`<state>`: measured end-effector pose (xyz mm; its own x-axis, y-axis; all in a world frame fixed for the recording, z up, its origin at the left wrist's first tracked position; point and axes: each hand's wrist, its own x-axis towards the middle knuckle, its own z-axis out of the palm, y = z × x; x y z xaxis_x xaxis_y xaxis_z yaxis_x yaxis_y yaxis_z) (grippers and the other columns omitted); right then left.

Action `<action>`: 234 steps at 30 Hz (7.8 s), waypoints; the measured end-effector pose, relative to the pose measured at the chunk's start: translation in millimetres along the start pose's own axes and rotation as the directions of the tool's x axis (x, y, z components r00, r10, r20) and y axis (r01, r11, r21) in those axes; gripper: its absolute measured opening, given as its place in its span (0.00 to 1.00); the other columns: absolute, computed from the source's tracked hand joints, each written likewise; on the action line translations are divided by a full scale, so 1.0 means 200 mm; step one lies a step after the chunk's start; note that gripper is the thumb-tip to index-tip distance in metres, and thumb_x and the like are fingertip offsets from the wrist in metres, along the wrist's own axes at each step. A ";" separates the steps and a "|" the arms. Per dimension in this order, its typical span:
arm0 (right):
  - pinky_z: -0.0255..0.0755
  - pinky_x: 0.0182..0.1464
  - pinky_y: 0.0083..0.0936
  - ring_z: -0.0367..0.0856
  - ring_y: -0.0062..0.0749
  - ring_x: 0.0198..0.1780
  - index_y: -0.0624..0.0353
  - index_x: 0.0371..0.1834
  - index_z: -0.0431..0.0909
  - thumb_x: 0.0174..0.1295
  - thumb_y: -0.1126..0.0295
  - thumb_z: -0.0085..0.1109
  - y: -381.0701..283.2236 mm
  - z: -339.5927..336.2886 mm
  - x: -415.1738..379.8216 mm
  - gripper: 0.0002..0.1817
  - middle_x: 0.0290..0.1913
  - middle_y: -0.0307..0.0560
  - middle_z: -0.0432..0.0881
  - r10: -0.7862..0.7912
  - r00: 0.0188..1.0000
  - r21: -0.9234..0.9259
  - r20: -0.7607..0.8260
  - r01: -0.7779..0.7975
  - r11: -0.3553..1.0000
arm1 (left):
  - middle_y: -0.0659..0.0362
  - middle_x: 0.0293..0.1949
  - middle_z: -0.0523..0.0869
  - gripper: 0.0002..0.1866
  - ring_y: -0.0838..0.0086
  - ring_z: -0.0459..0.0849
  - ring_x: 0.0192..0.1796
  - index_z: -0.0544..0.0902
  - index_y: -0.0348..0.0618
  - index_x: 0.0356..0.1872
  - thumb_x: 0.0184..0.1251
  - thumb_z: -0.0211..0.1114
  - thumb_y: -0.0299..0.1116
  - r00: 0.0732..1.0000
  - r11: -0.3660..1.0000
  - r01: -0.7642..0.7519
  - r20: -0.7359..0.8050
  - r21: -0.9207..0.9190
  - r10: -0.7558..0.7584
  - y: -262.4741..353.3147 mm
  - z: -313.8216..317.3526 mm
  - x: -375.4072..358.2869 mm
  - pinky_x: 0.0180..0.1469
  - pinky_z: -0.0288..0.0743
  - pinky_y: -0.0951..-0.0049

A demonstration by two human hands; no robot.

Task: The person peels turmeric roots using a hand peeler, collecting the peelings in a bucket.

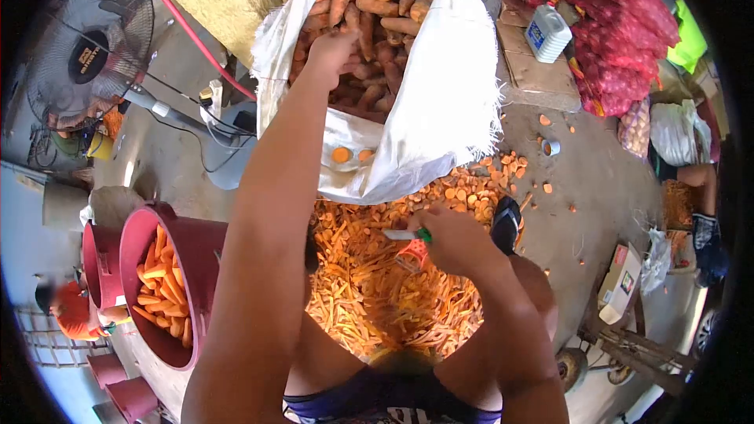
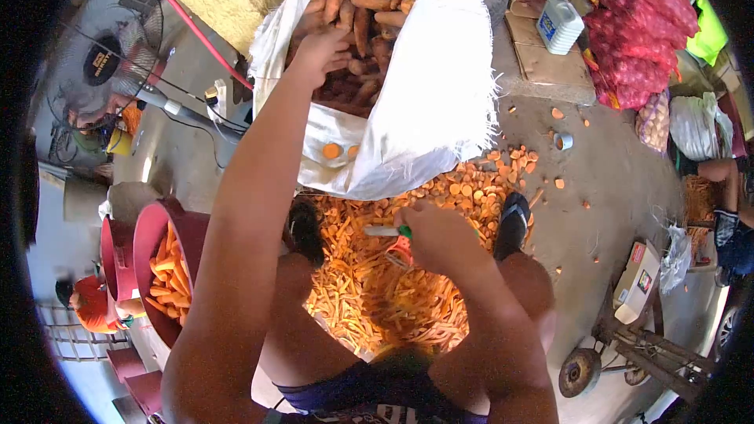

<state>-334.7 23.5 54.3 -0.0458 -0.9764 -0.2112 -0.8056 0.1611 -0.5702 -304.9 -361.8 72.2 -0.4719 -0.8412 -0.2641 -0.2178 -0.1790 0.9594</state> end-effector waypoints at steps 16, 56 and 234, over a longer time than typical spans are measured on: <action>0.78 0.55 0.51 0.85 0.60 0.51 0.55 0.53 0.85 0.62 0.74 0.63 -0.08 0.07 -0.09 0.15 0.48 0.57 0.85 0.004 0.990 0.111 -0.140 0.012 0.994 | 0.49 0.51 0.85 0.14 0.59 0.87 0.46 0.76 0.41 0.62 0.84 0.61 0.35 0.993 0.689 0.090 0.116 -0.719 -0.009 -0.07 -0.22 -0.79 0.51 0.90 0.59; 0.77 0.67 0.30 0.85 0.30 0.59 0.57 0.54 0.85 0.54 0.75 0.82 -0.53 0.42 -0.55 0.24 0.55 0.41 0.88 -0.056 0.931 0.488 -0.361 0.239 0.840 | 0.56 0.72 0.79 0.28 0.67 0.83 0.66 0.61 0.46 0.85 0.89 0.46 0.37 0.903 0.631 0.391 0.412 -0.670 -0.122 -0.82 -0.21 -2.28 0.66 0.81 0.63; 0.76 0.61 0.27 0.82 0.23 0.52 0.56 0.49 0.85 0.60 0.75 0.80 -0.46 0.36 -0.57 0.16 0.46 0.35 0.86 -0.012 0.995 0.576 -0.102 0.069 0.815 | 0.52 0.60 0.84 0.24 0.65 0.88 0.55 0.67 0.43 0.78 0.88 0.45 0.36 0.858 0.738 0.408 0.501 -0.538 -0.109 -0.92 -0.23 -2.25 0.54 0.86 0.62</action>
<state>-213.1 130.8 74.3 -0.0956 -0.9879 -0.1222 -0.3196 0.1468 -0.9361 -13.6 26.2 18.9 -0.8096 -0.4468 -0.3807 0.1066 -0.7497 0.6532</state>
